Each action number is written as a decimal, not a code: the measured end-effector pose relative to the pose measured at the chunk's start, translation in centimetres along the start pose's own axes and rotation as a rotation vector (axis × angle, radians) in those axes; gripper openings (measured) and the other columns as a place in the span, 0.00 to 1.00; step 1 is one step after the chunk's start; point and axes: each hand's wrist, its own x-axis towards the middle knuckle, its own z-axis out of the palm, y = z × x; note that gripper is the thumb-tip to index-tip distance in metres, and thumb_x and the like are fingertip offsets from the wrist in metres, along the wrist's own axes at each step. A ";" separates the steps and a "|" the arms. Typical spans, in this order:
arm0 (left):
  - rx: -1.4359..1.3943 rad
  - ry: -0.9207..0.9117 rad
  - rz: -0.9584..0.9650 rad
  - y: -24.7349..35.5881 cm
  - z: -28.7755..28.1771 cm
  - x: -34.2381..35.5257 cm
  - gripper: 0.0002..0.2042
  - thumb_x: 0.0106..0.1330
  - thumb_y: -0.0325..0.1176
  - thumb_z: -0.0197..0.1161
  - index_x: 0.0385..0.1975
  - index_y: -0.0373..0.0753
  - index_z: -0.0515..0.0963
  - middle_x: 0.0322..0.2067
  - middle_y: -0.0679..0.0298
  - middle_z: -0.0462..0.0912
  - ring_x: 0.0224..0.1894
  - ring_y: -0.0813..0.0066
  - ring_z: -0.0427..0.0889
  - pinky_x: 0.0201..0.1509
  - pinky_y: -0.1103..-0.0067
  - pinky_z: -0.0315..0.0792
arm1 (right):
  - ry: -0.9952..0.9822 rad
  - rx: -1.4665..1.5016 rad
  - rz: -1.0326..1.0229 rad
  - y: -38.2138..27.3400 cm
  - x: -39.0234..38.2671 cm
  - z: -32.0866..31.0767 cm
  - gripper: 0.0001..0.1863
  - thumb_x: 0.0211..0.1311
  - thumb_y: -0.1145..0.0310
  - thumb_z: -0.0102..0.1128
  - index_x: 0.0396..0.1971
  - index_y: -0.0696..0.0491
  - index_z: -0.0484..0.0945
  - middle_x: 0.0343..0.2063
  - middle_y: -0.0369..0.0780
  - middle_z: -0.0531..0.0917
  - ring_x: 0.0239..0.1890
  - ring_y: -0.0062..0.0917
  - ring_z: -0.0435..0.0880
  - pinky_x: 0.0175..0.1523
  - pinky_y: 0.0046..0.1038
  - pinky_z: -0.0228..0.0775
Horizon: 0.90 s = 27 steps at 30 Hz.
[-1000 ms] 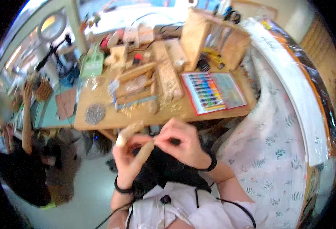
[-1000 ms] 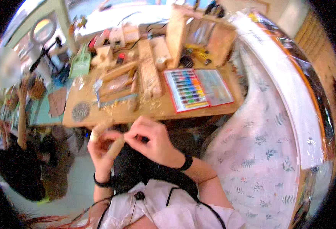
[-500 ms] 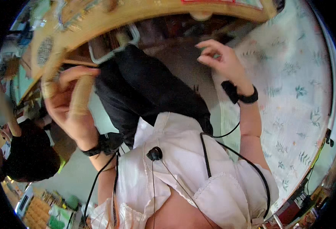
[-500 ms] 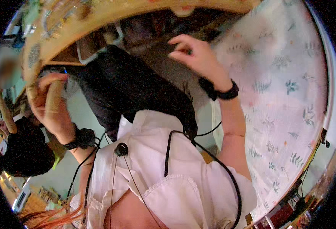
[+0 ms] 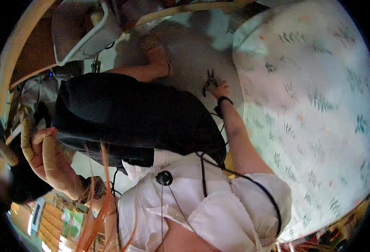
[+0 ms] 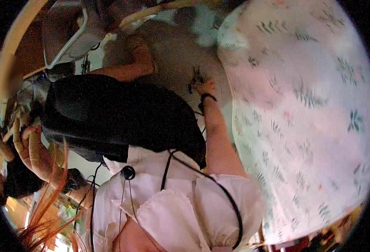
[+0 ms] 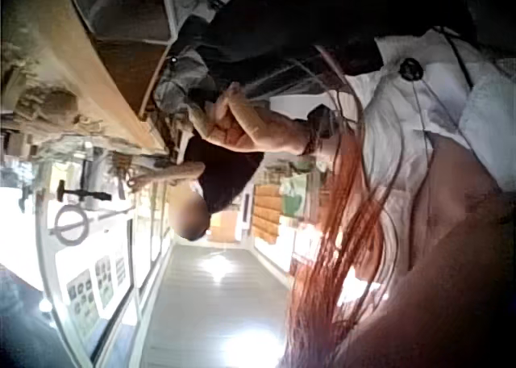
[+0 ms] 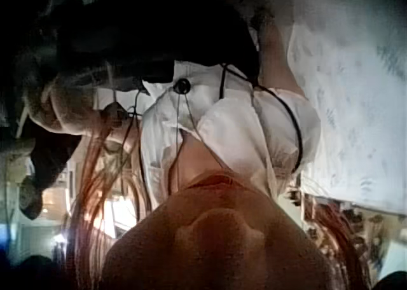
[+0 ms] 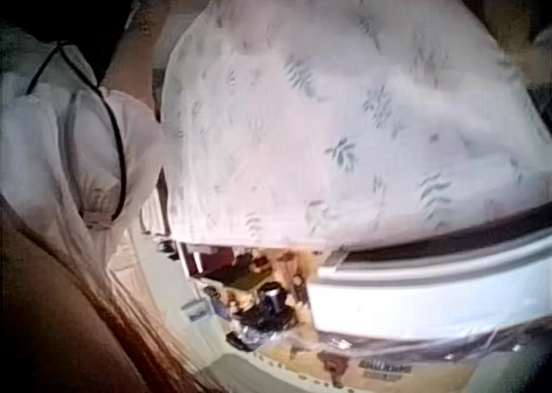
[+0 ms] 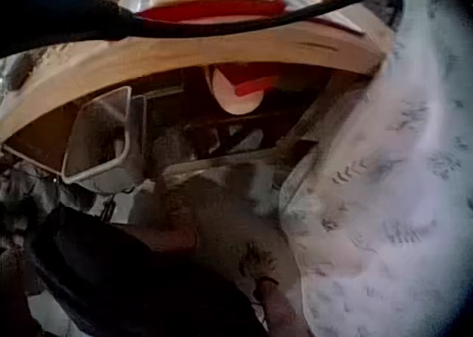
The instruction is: The person is crafting a small wooden figure, likely a doll or figurine. They use pliers to insert a metal pin into the wooden piece and then use a steel wool pad to smooth the surface. The person handles the wooden piece and tools with care, focusing on the details of the craft.
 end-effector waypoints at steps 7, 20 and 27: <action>0.089 0.074 -0.078 0.4 2.2 -2.3 0.26 0.59 0.20 0.56 0.60 0.29 0.63 0.34 0.59 0.80 0.39 0.76 0.78 0.49 0.81 0.68 | 0.066 -0.070 -0.072 -1.2 0.8 5.3 0.60 0.35 0.44 0.74 0.64 0.57 0.50 0.62 0.54 0.57 0.60 0.47 0.66 0.57 0.45 0.68; -0.593 -0.217 -0.106 6.1 9.3 1.2 0.24 0.55 0.19 0.63 0.53 0.29 0.67 0.32 0.59 0.82 0.37 0.70 0.82 0.47 0.78 0.74 | -0.096 0.934 -1.131 -8.2 -21.3 -22.5 0.19 0.54 0.69 0.60 0.45 0.59 0.71 0.34 0.41 0.76 0.35 0.25 0.75 0.41 0.25 0.68; -0.888 -0.666 -0.232 8.4 6.8 3.2 0.24 0.61 0.28 0.61 0.55 0.28 0.63 0.34 0.56 0.81 0.35 0.67 0.83 0.40 0.77 0.79 | 0.715 0.373 -1.894 -13.9 -33.5 -38.0 0.29 0.32 0.70 0.64 0.44 0.54 0.76 0.39 0.43 0.75 0.42 0.38 0.75 0.47 0.34 0.71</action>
